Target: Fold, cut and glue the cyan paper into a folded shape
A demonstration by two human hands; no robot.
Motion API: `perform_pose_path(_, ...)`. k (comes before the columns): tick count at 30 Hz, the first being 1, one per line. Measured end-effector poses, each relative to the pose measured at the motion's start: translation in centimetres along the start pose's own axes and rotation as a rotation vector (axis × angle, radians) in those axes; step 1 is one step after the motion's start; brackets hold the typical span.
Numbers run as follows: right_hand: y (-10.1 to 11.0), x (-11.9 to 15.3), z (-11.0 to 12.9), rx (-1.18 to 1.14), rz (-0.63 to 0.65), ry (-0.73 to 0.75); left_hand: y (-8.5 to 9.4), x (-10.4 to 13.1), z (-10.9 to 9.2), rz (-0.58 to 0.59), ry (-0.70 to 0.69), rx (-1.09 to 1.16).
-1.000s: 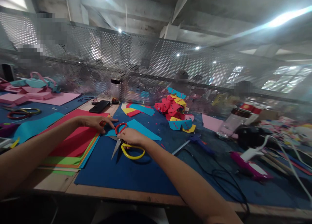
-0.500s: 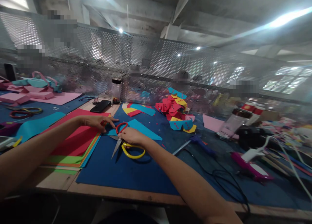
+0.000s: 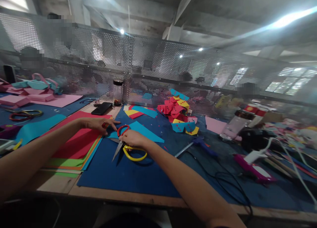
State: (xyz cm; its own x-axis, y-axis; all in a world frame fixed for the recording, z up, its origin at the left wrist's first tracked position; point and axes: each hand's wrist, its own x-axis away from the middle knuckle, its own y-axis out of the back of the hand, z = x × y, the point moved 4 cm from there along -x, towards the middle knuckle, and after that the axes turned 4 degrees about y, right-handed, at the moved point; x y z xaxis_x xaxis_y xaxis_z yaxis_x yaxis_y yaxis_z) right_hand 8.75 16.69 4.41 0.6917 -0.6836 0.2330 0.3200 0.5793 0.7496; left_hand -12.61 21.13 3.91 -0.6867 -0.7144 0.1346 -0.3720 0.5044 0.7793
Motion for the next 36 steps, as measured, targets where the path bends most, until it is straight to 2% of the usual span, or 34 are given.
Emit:
perform_pose_path(20, 0.1, 0.1, 0.5, 0.072, 0.018, 0.032, -0.1, -0.2, 0.6, -0.005, -0.007, 0.004)
perform_pose_path(27, 0.0, 1.2, 0.9, 0.02, 0.044, 0.054, 0.0, 0.0, 0.2, 0.006, 0.003, 0.001)
perform_pose_path(32, 1.8, 3.0, 1.2, -0.005, 0.002, 0.083, 0.0, 0.0, 0.2, -0.005, -0.004, 0.009)
perform_pose_path(36, 5.3, 3.8, -0.1, -0.219, -0.236, 0.025, 0.0, 0.0, 0.1, -0.035, -0.013, 0.018)
